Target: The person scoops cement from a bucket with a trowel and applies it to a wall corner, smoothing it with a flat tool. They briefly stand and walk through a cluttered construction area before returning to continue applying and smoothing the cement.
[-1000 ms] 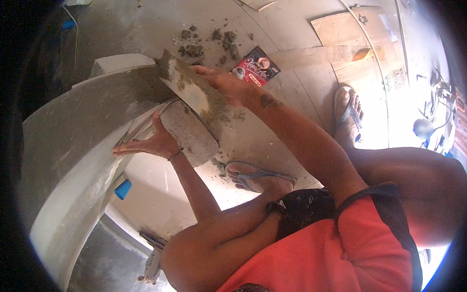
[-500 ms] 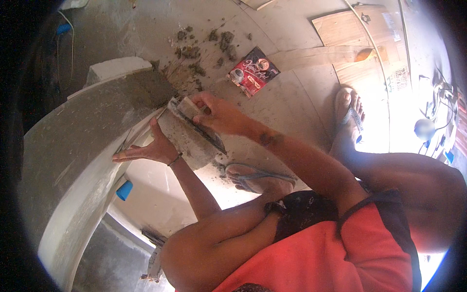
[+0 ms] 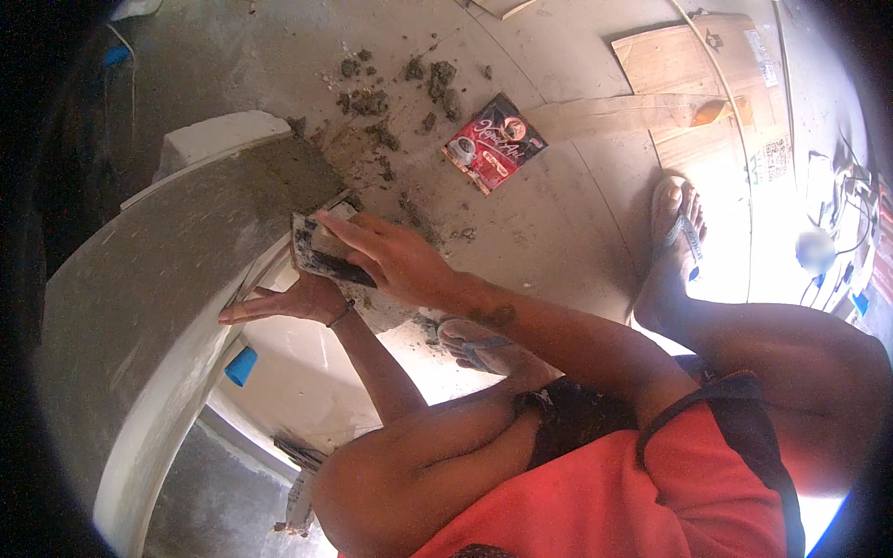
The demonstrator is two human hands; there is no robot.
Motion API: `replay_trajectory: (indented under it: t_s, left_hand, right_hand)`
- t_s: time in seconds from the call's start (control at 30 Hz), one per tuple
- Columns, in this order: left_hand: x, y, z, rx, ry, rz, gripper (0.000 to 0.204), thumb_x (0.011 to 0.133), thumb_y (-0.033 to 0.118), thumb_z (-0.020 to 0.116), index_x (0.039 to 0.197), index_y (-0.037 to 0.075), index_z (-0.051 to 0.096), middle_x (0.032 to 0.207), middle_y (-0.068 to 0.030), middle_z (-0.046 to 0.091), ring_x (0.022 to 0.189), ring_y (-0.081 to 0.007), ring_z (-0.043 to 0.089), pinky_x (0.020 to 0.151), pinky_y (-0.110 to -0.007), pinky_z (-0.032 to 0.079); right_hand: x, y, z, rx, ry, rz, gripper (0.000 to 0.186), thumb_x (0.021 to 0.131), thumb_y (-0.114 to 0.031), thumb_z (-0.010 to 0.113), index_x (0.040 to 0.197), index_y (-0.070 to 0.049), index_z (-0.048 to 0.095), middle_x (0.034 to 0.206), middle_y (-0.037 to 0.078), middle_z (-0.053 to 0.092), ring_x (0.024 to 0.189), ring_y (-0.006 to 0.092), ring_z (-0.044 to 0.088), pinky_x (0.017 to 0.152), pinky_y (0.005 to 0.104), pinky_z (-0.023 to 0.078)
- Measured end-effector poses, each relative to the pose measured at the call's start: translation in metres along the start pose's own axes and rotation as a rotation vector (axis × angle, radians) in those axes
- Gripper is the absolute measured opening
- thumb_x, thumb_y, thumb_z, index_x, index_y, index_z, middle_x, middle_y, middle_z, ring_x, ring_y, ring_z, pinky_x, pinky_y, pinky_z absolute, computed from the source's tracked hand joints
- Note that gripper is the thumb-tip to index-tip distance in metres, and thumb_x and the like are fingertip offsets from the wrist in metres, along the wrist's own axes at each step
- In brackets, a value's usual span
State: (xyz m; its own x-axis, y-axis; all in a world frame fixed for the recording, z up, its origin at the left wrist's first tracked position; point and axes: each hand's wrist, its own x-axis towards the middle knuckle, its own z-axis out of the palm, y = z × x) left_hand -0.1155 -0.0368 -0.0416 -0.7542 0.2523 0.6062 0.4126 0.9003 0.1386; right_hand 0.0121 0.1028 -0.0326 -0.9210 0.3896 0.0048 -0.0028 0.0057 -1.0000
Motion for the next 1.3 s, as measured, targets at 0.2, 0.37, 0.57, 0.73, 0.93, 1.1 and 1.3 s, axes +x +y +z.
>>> replay_trajectory:
  t_s: [0.2,0.37,0.57,0.73,0.93,1.1,1.3]
  left_hand:
    - [0.000,0.003,-0.001,0.008,-0.005,-0.019,0.145,0.061,0.053,0.087,0.152,0.015,-0.019,0.157,-0.0241,-0.011,0.146,-0.0450,0.008,0.115,-0.058,0.034]
    - [0.000,0.006,-0.001,-0.116,-0.017,-0.130,0.138,0.064,0.070,0.076,0.153,0.018,-0.016,0.159,-0.0214,-0.011,0.148,-0.0426,0.000,0.115,-0.059,0.032]
    - [0.001,0.006,0.000,-0.102,-0.019,-0.135,0.144,0.059,0.071,0.077,0.152,0.016,-0.018,0.159,-0.0208,-0.011,0.147,-0.0428,0.003,0.115,-0.060,0.032]
    - [0.000,0.006,0.001,-0.118,-0.026,-0.176,0.145,0.060,0.072,0.077,0.152,0.014,-0.019,0.159,-0.0198,-0.011,0.147,-0.0429,0.005,0.114,-0.059,0.034]
    - [0.002,0.008,0.000,-0.145,-0.009,-0.179,0.149,0.056,0.073,0.078,0.152,0.015,-0.020,0.159,-0.0188,-0.009,0.147,-0.0421,0.007,0.114,-0.058,0.034]
    - [-0.001,0.003,0.003,-0.122,-0.011,-0.181,0.148,0.056,0.072,0.079,0.152,0.017,-0.020,0.159,-0.0187,-0.009,0.147,-0.0419,0.008,0.113,-0.059,0.036]
    - [-0.003,-0.010,0.008,-0.118,0.030,-0.061,0.146,0.055,0.067,0.083,0.153,0.023,-0.016,0.159,-0.0198,-0.010,0.146,-0.0463,0.005,0.111,-0.064,0.036]
  right_hand:
    - [0.028,0.000,0.002,-0.067,-0.007,0.048,0.066,0.093,-0.011,0.061,0.151,-0.018,0.032,0.102,0.016,0.059,0.087,0.0366,0.060,0.075,0.0440,0.051]
    - [0.101,0.007,-0.037,0.170,0.067,0.284,0.063,0.092,-0.019,0.064,0.149,-0.013,0.037,0.107,0.019,0.063,0.093,0.0335,0.063,0.082,0.0422,0.049]
    - [0.070,0.021,-0.065,-0.128,0.102,0.253,0.059,0.091,-0.013,0.065,0.145,-0.008,0.041,0.117,0.022,0.064,0.100,0.0306,0.064,0.086,0.0402,0.049]
    - [0.029,0.022,-0.048,0.011,-0.013,0.306,0.056,0.091,-0.009,0.064,0.143,-0.007,0.044,0.114,0.016,0.065,0.099,0.0242,0.063,0.086,0.0384,0.050]
    - [0.033,-0.001,-0.035,0.718,0.008,0.806,0.042,0.096,-0.020,0.062,0.134,-0.006,0.053,0.111,0.006,0.067,0.098,0.0140,0.063,0.081,0.0347,0.054]
    - [0.057,0.000,-0.032,0.830,0.083,0.678,0.029,0.095,-0.019,0.061,0.120,-0.003,0.063,0.104,0.008,0.068,0.088,0.0159,0.066,0.076,0.0368,0.058]
    - [0.067,-0.005,-0.030,1.000,0.039,0.876,0.027,0.095,-0.020,0.062,0.115,-0.001,0.065,0.102,0.008,0.070,0.086,0.0189,0.069,0.080,0.0376,0.058]
